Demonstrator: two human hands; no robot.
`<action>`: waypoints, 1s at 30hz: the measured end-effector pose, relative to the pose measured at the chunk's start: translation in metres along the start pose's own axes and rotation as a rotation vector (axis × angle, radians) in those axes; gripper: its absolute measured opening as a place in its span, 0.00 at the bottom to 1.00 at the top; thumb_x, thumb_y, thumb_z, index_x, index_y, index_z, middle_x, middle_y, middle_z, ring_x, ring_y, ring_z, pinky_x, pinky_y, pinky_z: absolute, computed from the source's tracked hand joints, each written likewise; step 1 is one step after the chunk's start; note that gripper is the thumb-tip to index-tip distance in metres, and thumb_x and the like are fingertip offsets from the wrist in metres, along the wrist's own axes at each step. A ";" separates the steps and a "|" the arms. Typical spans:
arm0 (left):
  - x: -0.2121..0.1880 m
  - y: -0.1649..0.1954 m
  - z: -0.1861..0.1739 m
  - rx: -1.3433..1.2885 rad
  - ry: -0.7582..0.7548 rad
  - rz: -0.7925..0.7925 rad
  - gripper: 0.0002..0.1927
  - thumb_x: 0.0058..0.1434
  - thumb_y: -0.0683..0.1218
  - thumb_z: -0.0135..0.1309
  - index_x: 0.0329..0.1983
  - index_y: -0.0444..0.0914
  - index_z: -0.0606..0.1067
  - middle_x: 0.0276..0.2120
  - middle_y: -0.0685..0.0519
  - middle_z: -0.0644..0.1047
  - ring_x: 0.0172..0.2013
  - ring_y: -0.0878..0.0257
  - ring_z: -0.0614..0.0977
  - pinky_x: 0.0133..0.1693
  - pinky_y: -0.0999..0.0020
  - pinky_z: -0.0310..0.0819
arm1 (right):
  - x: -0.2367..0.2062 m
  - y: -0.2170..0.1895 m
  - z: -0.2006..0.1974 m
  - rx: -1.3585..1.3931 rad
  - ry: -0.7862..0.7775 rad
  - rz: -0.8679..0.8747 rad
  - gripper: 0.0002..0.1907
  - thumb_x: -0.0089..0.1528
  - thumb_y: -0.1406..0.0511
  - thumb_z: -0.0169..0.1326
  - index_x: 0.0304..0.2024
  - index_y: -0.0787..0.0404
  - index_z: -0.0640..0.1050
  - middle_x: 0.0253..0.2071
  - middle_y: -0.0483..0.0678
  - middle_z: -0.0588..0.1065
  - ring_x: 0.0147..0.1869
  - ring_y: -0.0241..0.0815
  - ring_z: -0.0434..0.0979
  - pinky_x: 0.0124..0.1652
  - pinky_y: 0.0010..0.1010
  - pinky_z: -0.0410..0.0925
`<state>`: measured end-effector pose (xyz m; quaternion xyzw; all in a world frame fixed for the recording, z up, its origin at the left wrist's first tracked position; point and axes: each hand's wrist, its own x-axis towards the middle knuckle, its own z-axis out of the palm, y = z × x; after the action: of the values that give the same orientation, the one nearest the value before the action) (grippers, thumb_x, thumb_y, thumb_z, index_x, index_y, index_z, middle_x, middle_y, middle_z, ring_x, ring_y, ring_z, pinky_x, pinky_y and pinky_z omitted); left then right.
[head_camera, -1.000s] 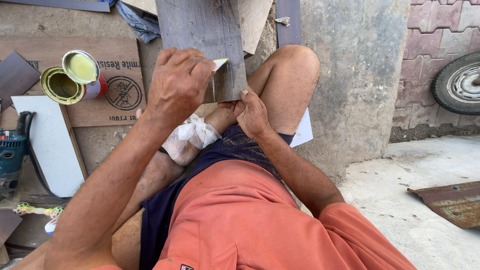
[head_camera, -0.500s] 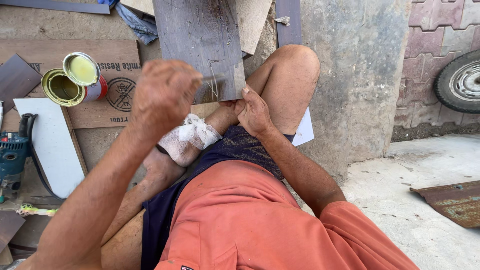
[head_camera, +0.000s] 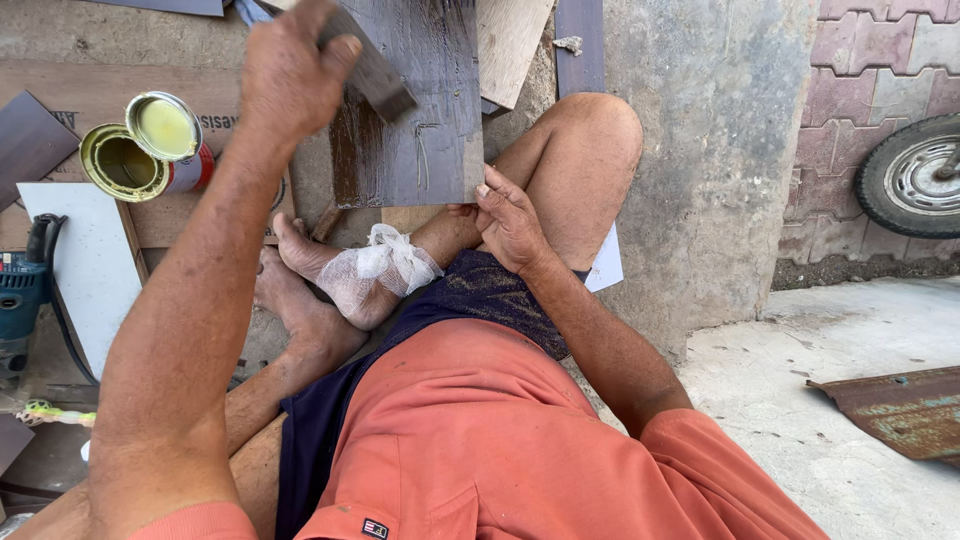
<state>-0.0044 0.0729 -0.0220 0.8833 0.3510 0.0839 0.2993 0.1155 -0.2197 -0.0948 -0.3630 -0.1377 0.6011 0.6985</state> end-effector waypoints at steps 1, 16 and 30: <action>-0.006 0.008 0.004 -0.007 -0.053 -0.017 0.16 0.72 0.51 0.60 0.56 0.36 0.79 0.36 0.42 0.83 0.31 0.53 0.86 0.30 0.58 0.82 | -0.001 0.000 0.001 -0.009 0.002 0.000 0.22 0.75 0.60 0.50 0.66 0.67 0.70 0.54 0.49 0.77 0.57 0.40 0.75 0.61 0.35 0.68; -0.024 0.060 -0.001 -0.244 0.029 0.181 0.15 0.71 0.48 0.62 0.54 0.33 0.78 0.34 0.44 0.83 0.34 0.52 0.87 0.35 0.58 0.81 | -0.004 -0.001 0.008 -0.056 0.016 0.010 0.30 0.71 0.56 0.56 0.68 0.66 0.67 0.58 0.48 0.75 0.61 0.38 0.74 0.63 0.36 0.68; -0.028 0.076 -0.003 -0.043 0.046 0.288 0.15 0.69 0.49 0.63 0.54 0.38 0.78 0.37 0.41 0.82 0.36 0.45 0.85 0.33 0.51 0.79 | 0.067 -0.023 -0.003 -0.043 0.081 -0.014 0.36 0.74 0.40 0.36 0.50 0.66 0.76 0.47 0.53 0.77 0.51 0.40 0.79 0.54 0.35 0.76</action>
<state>0.0175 0.0118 0.0265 0.9157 0.2255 0.1538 0.2949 0.1501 -0.1584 -0.0979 -0.4009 -0.1247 0.5779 0.6998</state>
